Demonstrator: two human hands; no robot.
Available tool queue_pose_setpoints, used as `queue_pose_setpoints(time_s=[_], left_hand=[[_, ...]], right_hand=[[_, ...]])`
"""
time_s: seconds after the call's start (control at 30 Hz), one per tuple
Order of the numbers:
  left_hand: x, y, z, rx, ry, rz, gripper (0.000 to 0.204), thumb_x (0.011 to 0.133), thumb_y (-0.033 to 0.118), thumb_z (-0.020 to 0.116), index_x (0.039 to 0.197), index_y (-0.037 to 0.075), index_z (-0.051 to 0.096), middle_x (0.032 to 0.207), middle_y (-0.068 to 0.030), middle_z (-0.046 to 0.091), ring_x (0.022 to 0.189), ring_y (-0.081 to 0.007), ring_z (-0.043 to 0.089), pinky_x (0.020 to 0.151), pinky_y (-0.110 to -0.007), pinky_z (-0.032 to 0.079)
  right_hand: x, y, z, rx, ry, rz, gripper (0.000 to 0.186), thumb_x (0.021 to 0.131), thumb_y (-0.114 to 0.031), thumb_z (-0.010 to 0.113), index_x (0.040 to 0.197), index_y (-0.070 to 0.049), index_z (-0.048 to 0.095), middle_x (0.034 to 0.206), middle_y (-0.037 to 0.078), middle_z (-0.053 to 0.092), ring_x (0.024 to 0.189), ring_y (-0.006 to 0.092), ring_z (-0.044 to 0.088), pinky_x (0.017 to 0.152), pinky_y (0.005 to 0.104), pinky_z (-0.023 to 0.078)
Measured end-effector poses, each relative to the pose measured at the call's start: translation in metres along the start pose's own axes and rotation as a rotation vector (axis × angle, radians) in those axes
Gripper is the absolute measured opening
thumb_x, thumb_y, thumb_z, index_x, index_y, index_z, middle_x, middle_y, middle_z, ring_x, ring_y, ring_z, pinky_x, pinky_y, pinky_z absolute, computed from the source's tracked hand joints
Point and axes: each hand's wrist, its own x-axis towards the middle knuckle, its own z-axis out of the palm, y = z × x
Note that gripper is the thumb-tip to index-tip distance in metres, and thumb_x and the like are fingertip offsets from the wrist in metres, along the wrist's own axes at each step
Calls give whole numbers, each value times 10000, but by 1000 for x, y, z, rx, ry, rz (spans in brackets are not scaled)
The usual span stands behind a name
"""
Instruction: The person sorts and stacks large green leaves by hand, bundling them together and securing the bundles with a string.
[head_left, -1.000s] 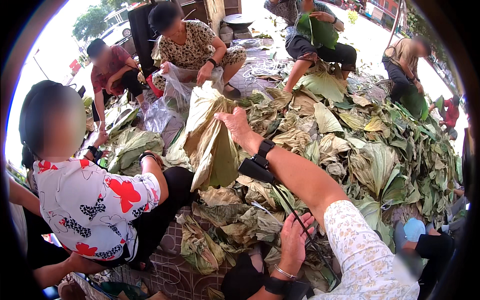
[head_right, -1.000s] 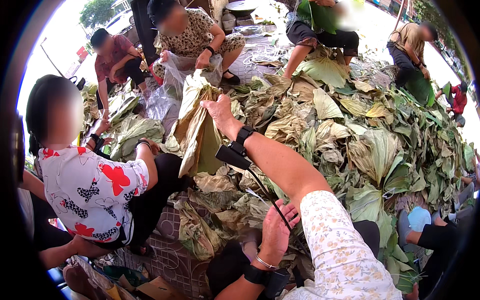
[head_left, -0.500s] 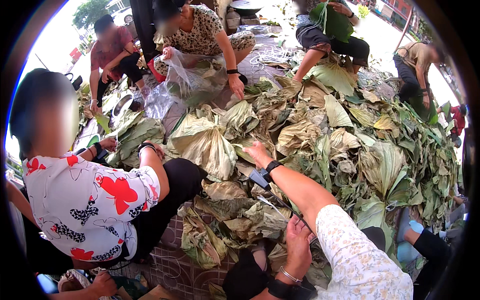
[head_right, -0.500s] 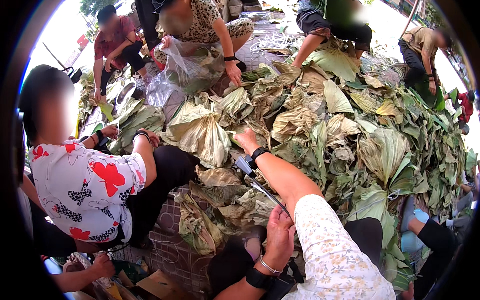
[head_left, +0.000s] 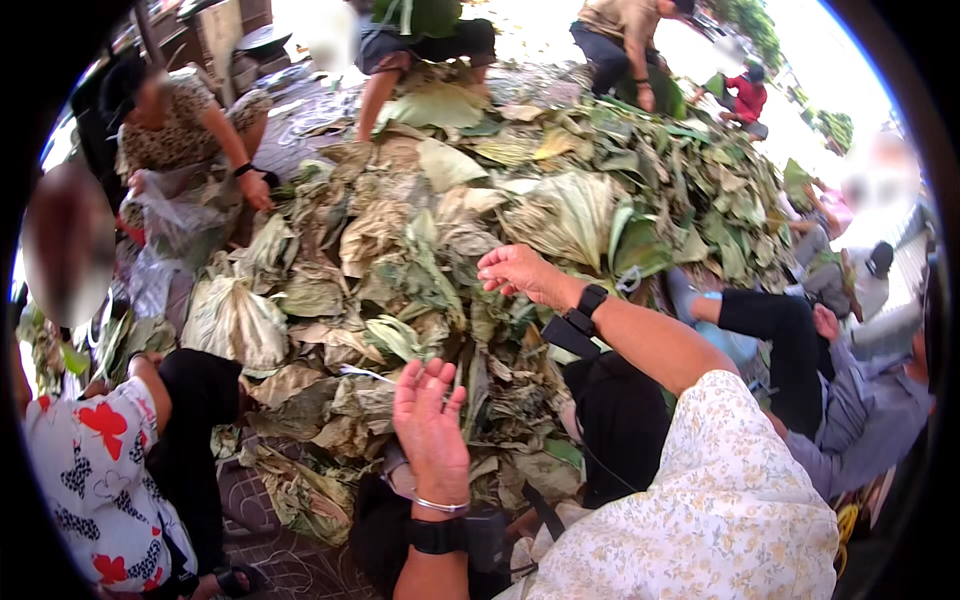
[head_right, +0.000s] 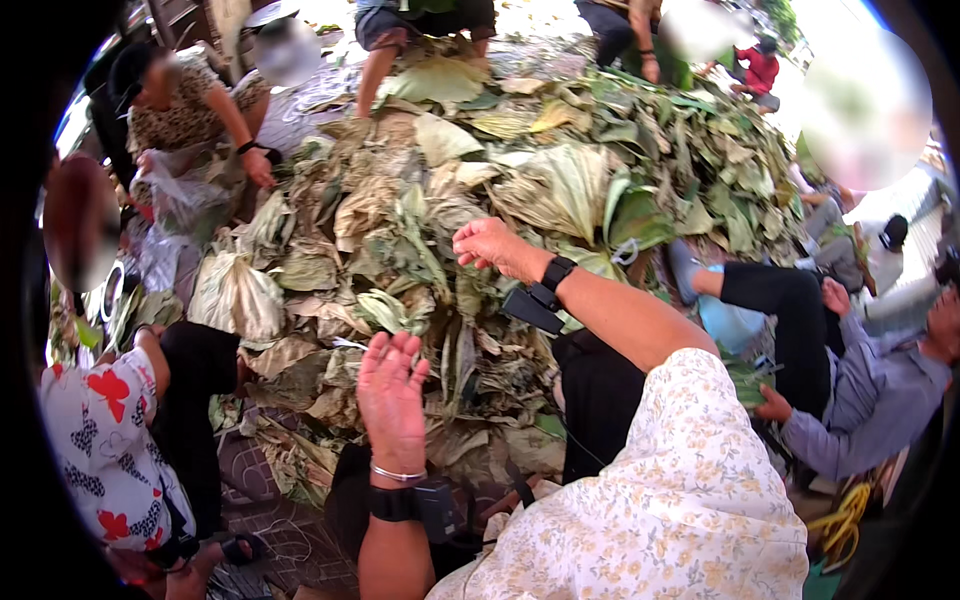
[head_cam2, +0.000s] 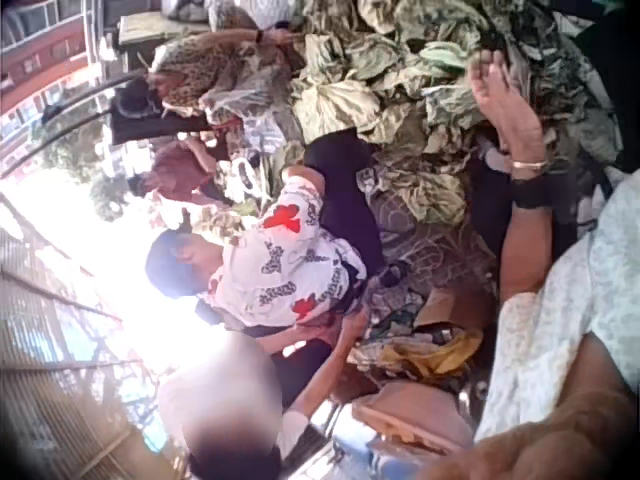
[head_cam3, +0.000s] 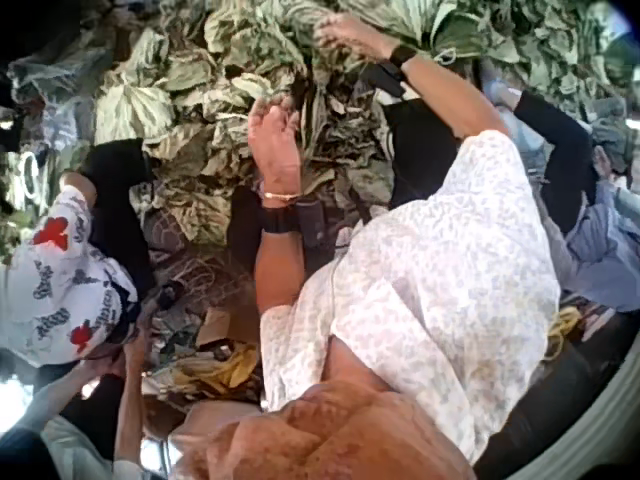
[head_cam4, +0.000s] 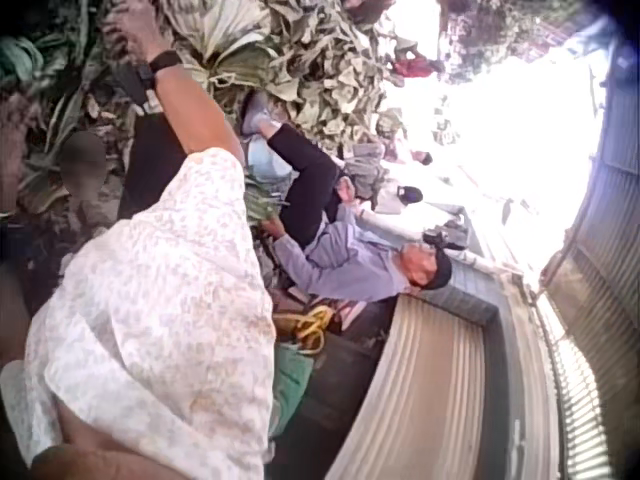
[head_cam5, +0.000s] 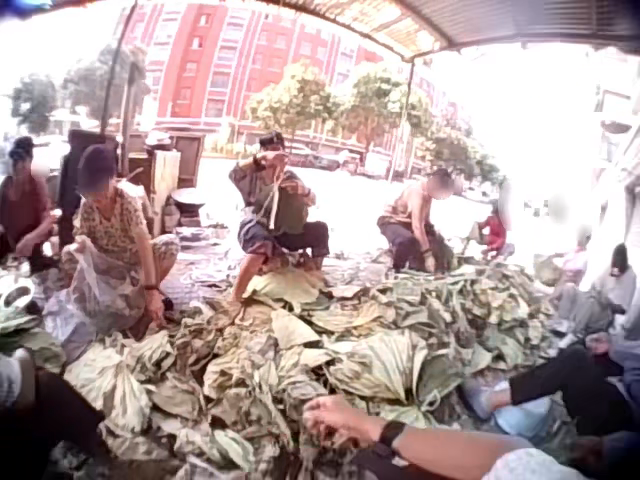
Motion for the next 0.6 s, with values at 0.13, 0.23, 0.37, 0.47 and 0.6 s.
queue_pose_setpoints(time_s=[0.13, 0.23, 0.37, 0.47, 0.6], left_hand=[[-22, -7, -5, 90, -156, 5, 344, 831, 71, 529, 1158, 22, 434, 1084, -109, 549, 994, -206, 543, 810, -323, 450], [-28, -21, -20, 164, -238, -29, 338, 836, 72, 520, 1161, 24, 440, 1092, -113, 550, 1000, -212, 550, 799, -317, 459], [-21, -38, -54, 303, -211, -120, 338, 833, 96, 532, 1157, 40, 453, 1057, -94, 569, 967, -205, 561, 779, -313, 464], [-19, -49, -74, 438, -230, -132, 334, 825, 102, 540, 1144, 46, 461, 1033, -85, 578, 930, -206, 570, 760, -315, 466], [-27, -73, -67, 506, -266, -307, 317, 821, 97, 537, 1125, 43, 465, 1021, -95, 585, 919, -221, 578, 743, -327, 478]], right_hand=[[-104, 41, -103, 112, 263, 28, 141, 787, -138, 609, 887, -48, 568, 792, 24, 600, 643, 103, 584, 494, 220, 411], [-183, 93, -159, 344, 507, 76, 153, 756, -122, 623, 885, -62, 568, 760, 21, 596, 622, 117, 586, 451, 219, 391], [-276, 175, -196, 386, 616, 206, 173, 809, -153, 582, 954, -70, 540, 866, 27, 596, 697, 127, 581, 540, 256, 416], [-312, 238, -201, 428, 642, 339, 144, 801, -145, 560, 922, -69, 547, 865, 31, 591, 695, 139, 578, 488, 250, 404], [-354, 375, -217, 633, 519, 302, 118, 796, -158, 567, 852, -55, 579, 829, 59, 592, 691, 159, 590, 504, 276, 434]])
